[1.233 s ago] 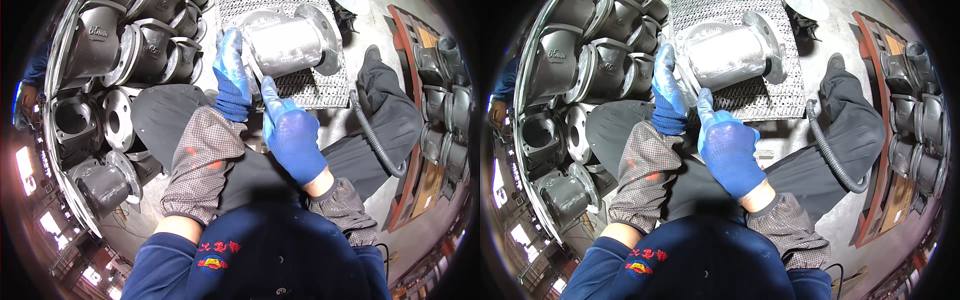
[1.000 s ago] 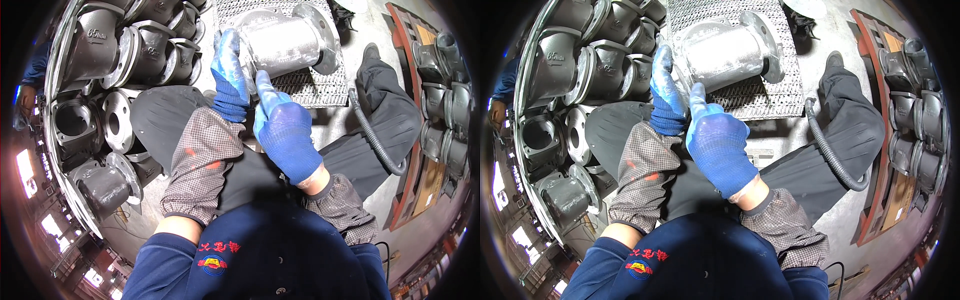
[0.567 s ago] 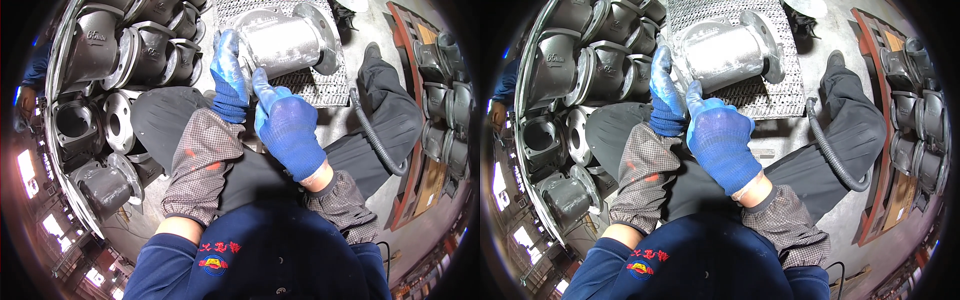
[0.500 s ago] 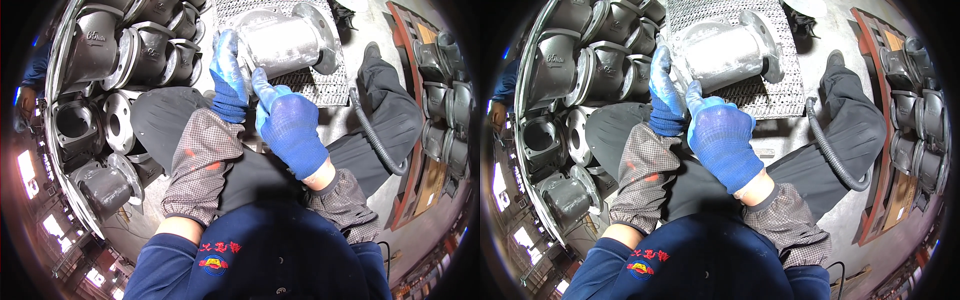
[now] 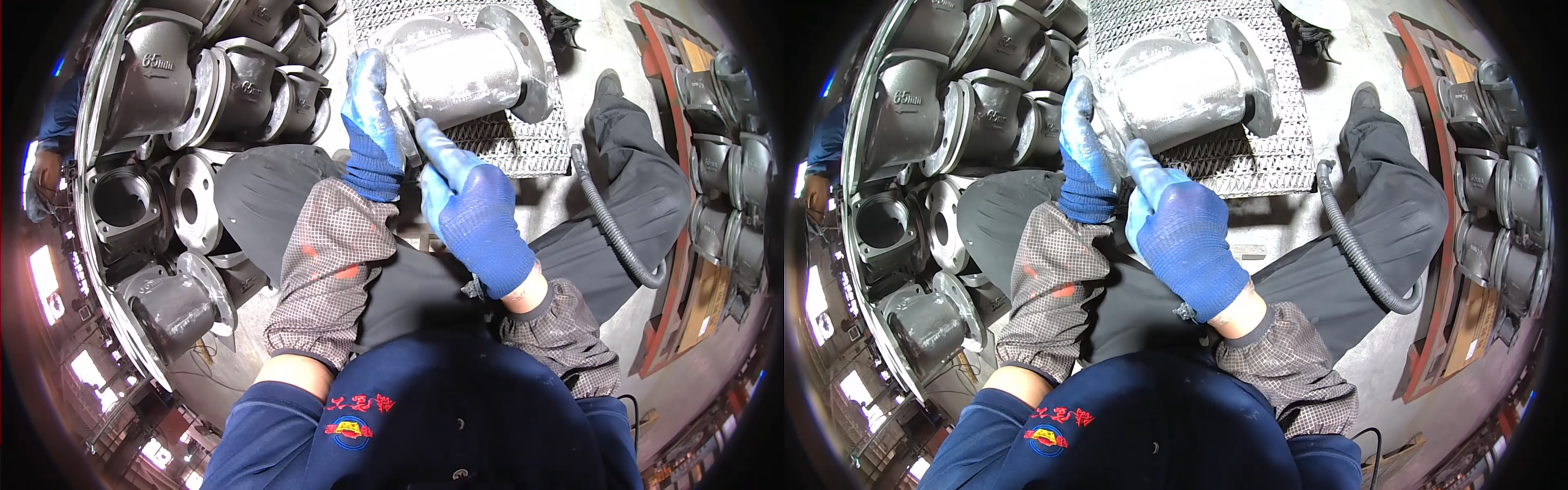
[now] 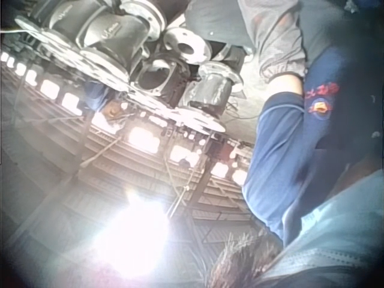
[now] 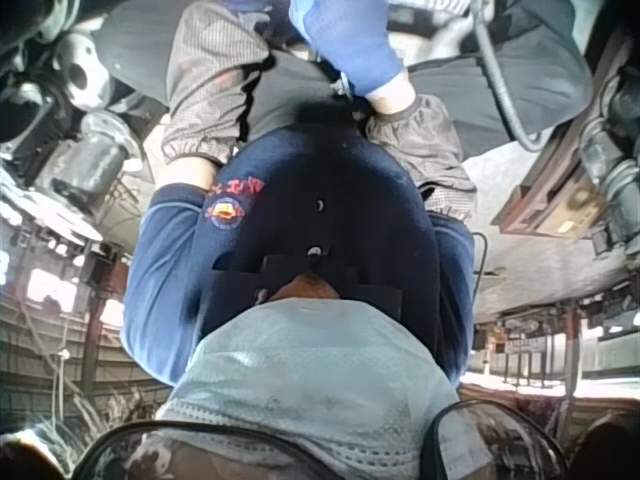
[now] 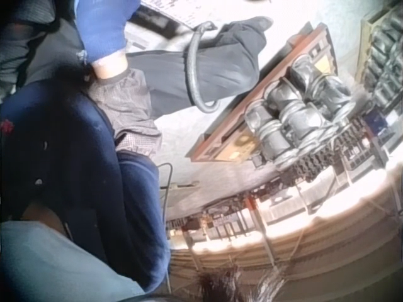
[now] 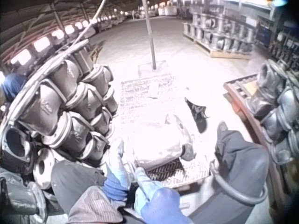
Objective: The person uses a handheld rotary tool to grind the internal and external edges of a metal pipe fitting. They use their hands to rotate the metal part and position the tool inside the opening and around the flange.
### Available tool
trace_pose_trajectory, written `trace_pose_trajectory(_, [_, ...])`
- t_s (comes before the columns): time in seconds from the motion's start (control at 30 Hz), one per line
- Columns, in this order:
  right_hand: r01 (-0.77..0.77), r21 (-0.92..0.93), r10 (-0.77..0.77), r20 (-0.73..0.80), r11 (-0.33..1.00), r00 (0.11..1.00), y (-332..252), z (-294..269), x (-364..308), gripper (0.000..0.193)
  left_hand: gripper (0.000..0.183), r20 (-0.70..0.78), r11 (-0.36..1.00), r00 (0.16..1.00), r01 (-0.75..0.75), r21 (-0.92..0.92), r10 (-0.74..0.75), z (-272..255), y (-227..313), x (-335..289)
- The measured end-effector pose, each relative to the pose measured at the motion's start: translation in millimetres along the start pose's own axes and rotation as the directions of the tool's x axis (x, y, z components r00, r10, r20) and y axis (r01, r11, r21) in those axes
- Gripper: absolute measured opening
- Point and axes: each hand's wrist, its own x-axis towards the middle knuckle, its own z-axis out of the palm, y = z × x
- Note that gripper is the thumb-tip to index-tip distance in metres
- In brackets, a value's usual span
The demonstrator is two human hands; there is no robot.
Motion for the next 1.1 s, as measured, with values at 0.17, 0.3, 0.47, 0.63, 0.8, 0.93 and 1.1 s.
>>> trace_pose_trajectory(0.17, [-0.190, 0.052, 0.179, 0.164, 0.981, 0.970, -9, -4, 2, 0.040, 0.045, -0.112, 0.942, 0.987, 0.070, -0.330, -0.113, 3, -2, -1])
trace_pose_trajectory(0.3, [0.001, 0.208, 0.010, -0.051, 0.978, 0.999, 4, -18, 8, 0.047, 0.047, -0.060, 0.996, 0.998, 0.013, -0.090, -0.018, -4, 5, 1])
trace_pose_trajectory(0.47, [0.203, 0.248, -0.123, -0.302, 0.947, 0.945, 18, -81, 76, 0.043, 0.048, -0.119, 0.982, 0.986, 0.098, -0.160, -0.118, -3, 13, 3])
trace_pose_trajectory(0.63, [0.139, 0.230, -0.023, -0.444, 0.963, 0.896, 81, -86, 151, 0.029, 0.047, -0.086, 0.960, 0.983, 0.137, -0.244, -0.162, 0, 16, 8])
trace_pose_trajectory(0.8, [0.194, -0.317, -0.323, -0.432, 0.928, 0.842, 97, -48, 151, 0.027, 0.044, -0.169, 0.963, 0.968, 0.214, 0.162, -0.186, -2, 46, 8])
trace_pose_trajectory(0.93, [0.173, -0.426, -0.352, -0.388, 0.888, 0.852, 83, -42, 135, 0.027, 0.052, -0.271, 0.442, 0.962, 0.260, 0.858, -0.041, -13, 48, 21])
trace_pose_trajectory(1.1, [-0.010, -0.388, -0.164, -0.414, 0.922, 0.896, 71, -40, 138, 0.029, 0.061, -0.220, 0.490, 0.975, 0.185, 0.852, 0.015, -10, 48, 31])
